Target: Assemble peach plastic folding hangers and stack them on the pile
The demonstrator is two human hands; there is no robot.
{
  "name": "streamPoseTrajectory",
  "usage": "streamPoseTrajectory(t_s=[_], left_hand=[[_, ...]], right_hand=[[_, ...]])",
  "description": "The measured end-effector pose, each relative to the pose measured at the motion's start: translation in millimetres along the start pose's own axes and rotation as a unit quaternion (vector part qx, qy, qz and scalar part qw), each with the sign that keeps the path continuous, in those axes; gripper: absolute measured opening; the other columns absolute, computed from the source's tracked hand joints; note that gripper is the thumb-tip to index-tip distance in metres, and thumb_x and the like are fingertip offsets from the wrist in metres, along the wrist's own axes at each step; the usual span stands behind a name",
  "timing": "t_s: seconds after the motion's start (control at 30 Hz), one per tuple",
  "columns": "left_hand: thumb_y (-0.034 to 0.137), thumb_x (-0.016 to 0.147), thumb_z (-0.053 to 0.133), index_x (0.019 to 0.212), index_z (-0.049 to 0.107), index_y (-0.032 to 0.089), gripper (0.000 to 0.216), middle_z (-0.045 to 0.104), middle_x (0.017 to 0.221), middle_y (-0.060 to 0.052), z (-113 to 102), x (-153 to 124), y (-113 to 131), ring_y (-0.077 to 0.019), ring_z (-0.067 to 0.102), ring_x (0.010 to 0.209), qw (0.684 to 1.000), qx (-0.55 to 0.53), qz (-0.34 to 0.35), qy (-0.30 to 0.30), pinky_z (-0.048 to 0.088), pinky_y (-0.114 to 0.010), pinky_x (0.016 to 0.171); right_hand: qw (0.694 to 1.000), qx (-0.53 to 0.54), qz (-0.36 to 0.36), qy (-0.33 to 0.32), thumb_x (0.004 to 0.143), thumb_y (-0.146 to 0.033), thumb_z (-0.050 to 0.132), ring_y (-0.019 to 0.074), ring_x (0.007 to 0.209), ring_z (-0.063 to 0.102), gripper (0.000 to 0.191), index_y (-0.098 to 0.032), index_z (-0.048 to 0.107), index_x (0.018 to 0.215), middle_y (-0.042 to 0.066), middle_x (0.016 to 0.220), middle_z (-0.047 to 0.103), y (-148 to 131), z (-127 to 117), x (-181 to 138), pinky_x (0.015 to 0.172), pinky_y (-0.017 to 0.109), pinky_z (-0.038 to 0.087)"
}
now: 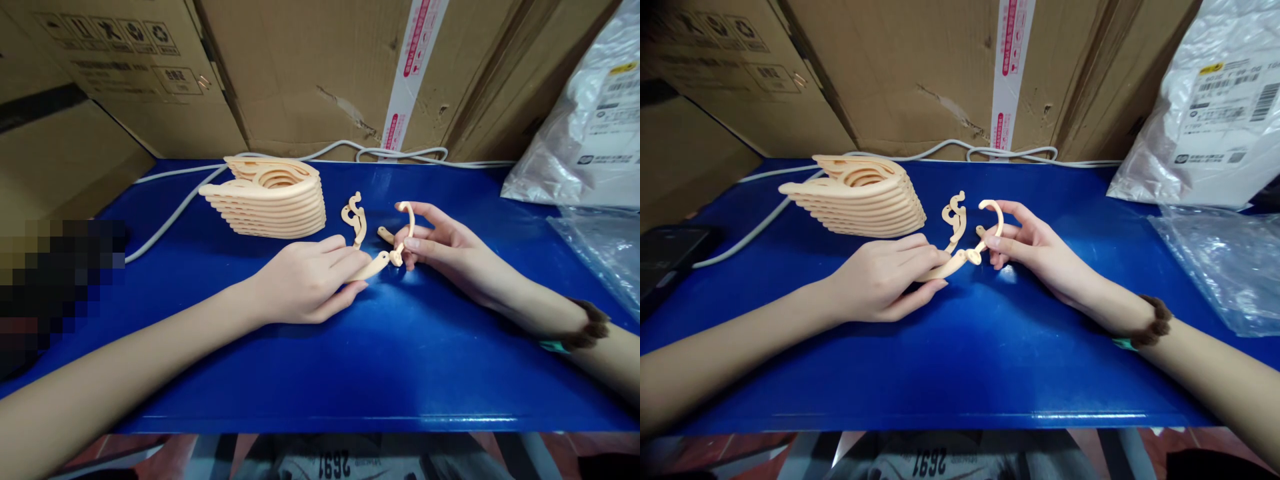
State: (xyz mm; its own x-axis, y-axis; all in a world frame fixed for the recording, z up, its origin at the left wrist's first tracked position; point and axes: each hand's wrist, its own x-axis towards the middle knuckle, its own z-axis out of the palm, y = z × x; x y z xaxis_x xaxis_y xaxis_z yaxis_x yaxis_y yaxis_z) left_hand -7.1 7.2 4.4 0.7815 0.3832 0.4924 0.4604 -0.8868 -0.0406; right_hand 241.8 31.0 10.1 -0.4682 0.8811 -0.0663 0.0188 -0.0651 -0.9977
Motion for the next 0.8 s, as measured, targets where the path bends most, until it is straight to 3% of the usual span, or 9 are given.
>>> streamPoseTrajectory(t_s=[0.47, 0.8], left_hand=[[0.026, 0.103, 0.045, 0.102, 0.06, 0.011, 0.021, 0.069, 0.083, -0.004, 1.9, 0.9, 1.6, -0.0168, 0.062, 0.076, 0.997, 0.063, 0.015, 0.033, 0.048, -0.026, 0.064], [0.026, 0.104, 0.042, 0.105, 0.061, 0.012, 0.023, 0.067, 0.077, -0.003, 3.3, 1.1, 1.4, -0.0156, 0.06, 0.073, 0.993, 0.095, 0.016, 0.062, 0.048, -0.026, 0.065]], right_hand=[[1.0, 0.002, 0.001, -0.001, 0.084, -0.033, 0.074, 0.0109, 0.071, 0.059, 0.055, -0.026, 0.049, 0.132, -0.001, 0.09, 0.065, 1.0, -1.0, 0.5, 0.068, 0.027, 0.05], [1.0, 0.019, 0.001, -0.011, 0.083, -0.032, 0.075, 0.0098, 0.062, 0.059, 0.046, -0.024, 0.049, 0.12, -0.002, 0.086, 0.067, 2.3, -1.8, 1.4, 0.062, 0.027, 0.051]])
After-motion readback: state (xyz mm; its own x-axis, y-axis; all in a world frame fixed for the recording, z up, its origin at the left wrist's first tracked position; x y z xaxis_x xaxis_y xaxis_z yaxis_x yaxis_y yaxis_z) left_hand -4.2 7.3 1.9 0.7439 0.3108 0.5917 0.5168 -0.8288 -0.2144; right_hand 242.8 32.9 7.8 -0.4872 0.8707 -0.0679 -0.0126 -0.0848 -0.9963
